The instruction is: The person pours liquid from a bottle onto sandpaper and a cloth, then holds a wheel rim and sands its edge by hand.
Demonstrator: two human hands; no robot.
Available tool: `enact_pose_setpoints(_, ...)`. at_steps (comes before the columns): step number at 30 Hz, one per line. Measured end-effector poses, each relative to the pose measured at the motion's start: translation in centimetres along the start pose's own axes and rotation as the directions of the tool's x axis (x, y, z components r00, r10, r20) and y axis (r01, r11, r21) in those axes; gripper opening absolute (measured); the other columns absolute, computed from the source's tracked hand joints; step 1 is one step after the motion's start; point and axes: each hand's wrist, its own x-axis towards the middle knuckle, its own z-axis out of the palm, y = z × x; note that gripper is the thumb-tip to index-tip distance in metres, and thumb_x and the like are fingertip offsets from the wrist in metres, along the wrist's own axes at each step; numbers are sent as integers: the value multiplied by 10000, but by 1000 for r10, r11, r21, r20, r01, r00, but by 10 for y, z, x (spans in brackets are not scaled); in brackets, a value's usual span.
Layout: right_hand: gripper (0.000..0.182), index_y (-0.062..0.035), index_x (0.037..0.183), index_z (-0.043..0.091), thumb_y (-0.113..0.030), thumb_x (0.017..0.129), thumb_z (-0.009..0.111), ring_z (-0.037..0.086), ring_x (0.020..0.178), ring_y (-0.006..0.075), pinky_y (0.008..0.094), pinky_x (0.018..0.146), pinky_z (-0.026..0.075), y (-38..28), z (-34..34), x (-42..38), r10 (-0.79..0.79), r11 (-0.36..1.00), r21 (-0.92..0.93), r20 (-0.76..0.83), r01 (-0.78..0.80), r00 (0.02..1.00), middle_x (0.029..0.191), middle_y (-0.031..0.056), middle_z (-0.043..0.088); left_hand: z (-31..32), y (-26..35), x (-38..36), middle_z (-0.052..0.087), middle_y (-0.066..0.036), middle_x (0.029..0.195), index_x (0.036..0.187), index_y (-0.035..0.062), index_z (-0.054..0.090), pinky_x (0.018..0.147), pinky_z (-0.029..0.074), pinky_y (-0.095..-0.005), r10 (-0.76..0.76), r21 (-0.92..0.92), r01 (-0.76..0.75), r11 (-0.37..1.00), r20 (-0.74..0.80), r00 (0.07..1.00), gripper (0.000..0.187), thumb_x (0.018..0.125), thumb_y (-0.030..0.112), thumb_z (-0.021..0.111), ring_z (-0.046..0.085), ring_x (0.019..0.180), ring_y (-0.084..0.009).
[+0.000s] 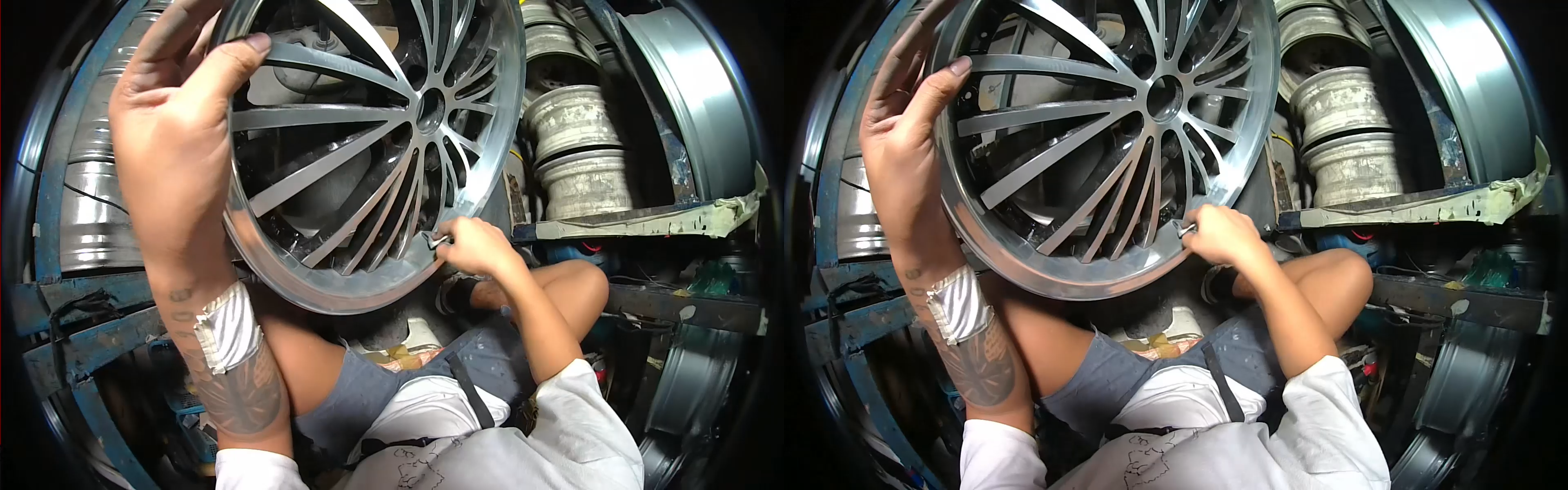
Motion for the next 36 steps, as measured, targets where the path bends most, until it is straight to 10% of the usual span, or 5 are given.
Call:
enact_pose_setpoints(5,382,-118,1143,782,-302,826,674,730,1026,392,496,932,573,-24,4,-12,-75,996,-51,39,77,996,1043,240,754,9,25,-6,699,-150,1283,1319,-60,651,917,534,-259,13,-323,26,946,118,993,508,815,-121,623,674,1102,-166)
enact_pose_setpoints(10,383,-162,1160,792,-276,805,703,733,1048,352,448,940,569,-38,-3,-12,-135,980,-137,71,144,988,1060,184,769,-1,0,1,700,-139,1334,1343,7,676,1061,513,-319,-5,22,5,1000,10,1000,408,935,-6,682,671,1214,-211)
enact_pose_setpoints(24,383,-193,1138,798,-332,789,721,741,1001,331,455,891,586,-31,-2,-4,-179,964,-181,110,197,978,1040,131,777,-16,-12,1,721,-108,1300,1320,56,700,1061,540,-356,-55,84,57,995,-37,998,355,971,32,634,692,1181,-200)
enact_pose_setpoints(36,342,-67,1130,746,-248,877,604,722,1031,419,512,940,564,-14,10,-6,-25,999,34,-88,28,996,1044,263,744,-10,1,-4,720,-122,1296,1318,44,700,1055,540,-352,-51,87,50,995,10,999,351,971,39,645,690,1177,-207)
